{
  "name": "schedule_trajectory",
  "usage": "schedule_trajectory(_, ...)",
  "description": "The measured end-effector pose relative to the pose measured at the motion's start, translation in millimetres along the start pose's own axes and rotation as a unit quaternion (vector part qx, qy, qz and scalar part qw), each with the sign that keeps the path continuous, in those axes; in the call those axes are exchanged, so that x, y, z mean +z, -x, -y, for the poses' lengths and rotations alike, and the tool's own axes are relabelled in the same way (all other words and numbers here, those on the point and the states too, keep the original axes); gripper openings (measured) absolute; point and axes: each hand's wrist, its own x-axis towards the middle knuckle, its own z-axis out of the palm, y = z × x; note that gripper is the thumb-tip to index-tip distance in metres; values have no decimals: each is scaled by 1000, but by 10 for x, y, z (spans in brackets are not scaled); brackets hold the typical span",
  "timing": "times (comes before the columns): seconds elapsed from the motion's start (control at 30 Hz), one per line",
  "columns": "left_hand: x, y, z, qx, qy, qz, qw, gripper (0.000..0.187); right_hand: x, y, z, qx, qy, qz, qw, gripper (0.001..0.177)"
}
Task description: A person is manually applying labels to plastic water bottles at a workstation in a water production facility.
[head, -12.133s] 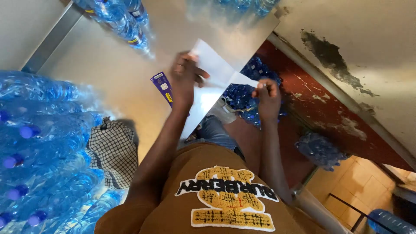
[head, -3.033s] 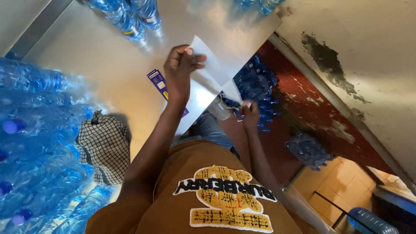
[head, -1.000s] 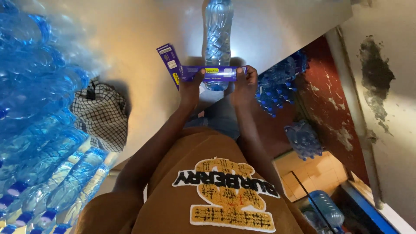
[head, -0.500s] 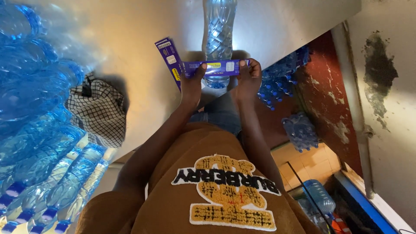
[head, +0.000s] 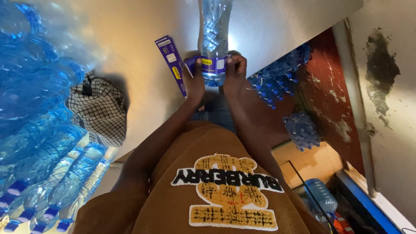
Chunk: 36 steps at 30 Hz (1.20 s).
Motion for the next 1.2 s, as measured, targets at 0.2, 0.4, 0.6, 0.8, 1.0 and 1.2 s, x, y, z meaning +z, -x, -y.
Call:
schedule_trajectory(0.2,66,-13,-182,-79,147,-14,986,36,292,46,238,21,-61,44,997,25)
schedule_trajectory(0.4,-135,-447,677,-201,261,33,943,23,125,-198,316,111,-72,196,972,81)
schedule_trajectory(0.6,-366,-505,-99,-225,45,115,966,22,-92,-520,274,198,6,479,855,105)
schedule_trajectory(0.8,-437,-443,-584,-114,-49,105,987,64,290,-838,579,257,-127,267,920,98)
schedule_trajectory(1.0,-448,-329,-834,-93,-109,78,987,43,776,-750,448,361,-152,70,917,59)
schedule_trajectory(1.2,-685,-311,-796,-71,101,210,970,49,698,-445,634,233,-467,315,793,66)
